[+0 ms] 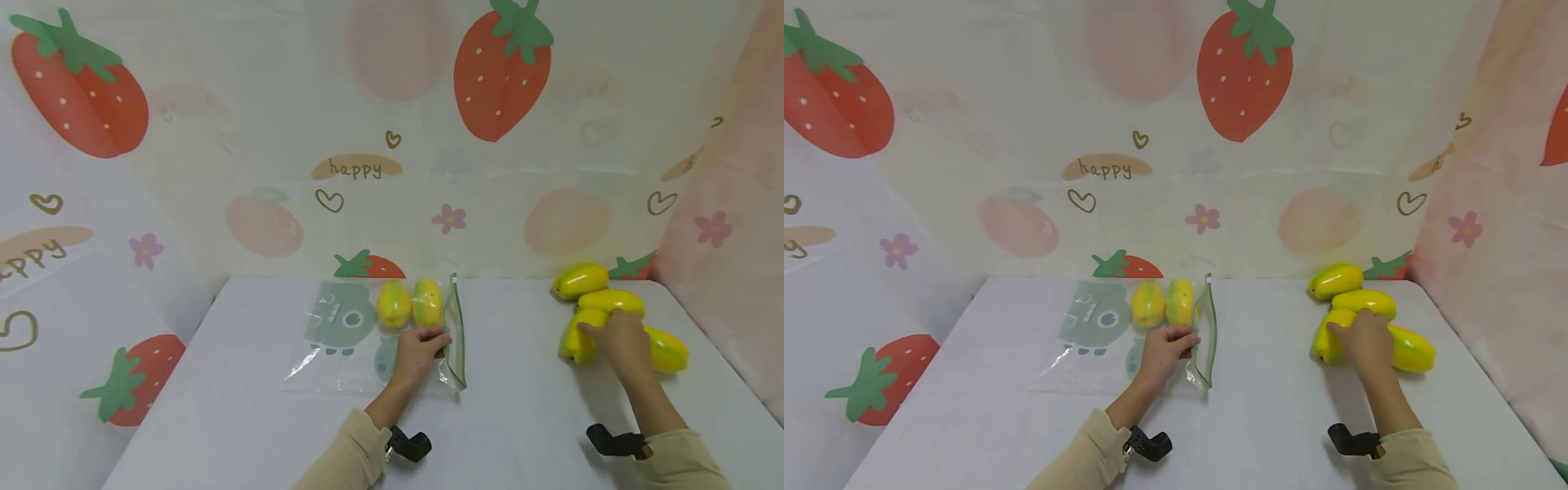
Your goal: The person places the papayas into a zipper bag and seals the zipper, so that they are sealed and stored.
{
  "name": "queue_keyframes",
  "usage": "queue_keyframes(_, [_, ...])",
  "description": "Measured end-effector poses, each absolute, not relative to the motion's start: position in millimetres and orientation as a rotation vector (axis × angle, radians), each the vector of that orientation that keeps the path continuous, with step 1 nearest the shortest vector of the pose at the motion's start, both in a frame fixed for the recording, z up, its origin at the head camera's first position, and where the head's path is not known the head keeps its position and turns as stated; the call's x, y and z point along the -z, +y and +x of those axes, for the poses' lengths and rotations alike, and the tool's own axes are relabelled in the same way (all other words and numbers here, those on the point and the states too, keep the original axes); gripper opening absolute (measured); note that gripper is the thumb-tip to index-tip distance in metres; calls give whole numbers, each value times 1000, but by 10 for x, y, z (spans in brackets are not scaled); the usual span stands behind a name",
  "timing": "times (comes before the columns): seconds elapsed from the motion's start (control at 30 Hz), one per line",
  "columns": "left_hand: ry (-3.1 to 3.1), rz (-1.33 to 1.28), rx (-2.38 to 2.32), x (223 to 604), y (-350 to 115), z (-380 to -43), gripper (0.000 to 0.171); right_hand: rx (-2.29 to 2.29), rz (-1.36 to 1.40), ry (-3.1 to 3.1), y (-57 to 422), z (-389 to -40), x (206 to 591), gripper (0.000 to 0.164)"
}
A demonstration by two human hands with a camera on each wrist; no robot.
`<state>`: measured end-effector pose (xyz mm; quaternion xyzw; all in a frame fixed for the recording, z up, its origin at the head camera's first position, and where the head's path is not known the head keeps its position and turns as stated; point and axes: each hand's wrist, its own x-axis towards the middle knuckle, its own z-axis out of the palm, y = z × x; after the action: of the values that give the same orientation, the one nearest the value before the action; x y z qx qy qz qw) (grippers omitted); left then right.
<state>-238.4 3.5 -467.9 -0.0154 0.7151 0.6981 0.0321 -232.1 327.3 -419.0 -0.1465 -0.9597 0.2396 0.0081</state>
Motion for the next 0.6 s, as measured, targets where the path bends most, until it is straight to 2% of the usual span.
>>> queue_keyframes(0.13, [2211, -37, -2157, 4678, 41, -2379, 22, -789, -437, -2993, 3260, -2352, 4225, 49])
queue_keyframes(0.37, [2233, -27, -2111, 4661, 37, -2377, 23, -979, -545, -3048, 3242, -2423, 4234, 80])
queue_keyframes(0.6, [2216, -40, -2143, 4658, 43, -2369, 21, -1044, -588, -3045, 3268, -2444, 4265, 83])
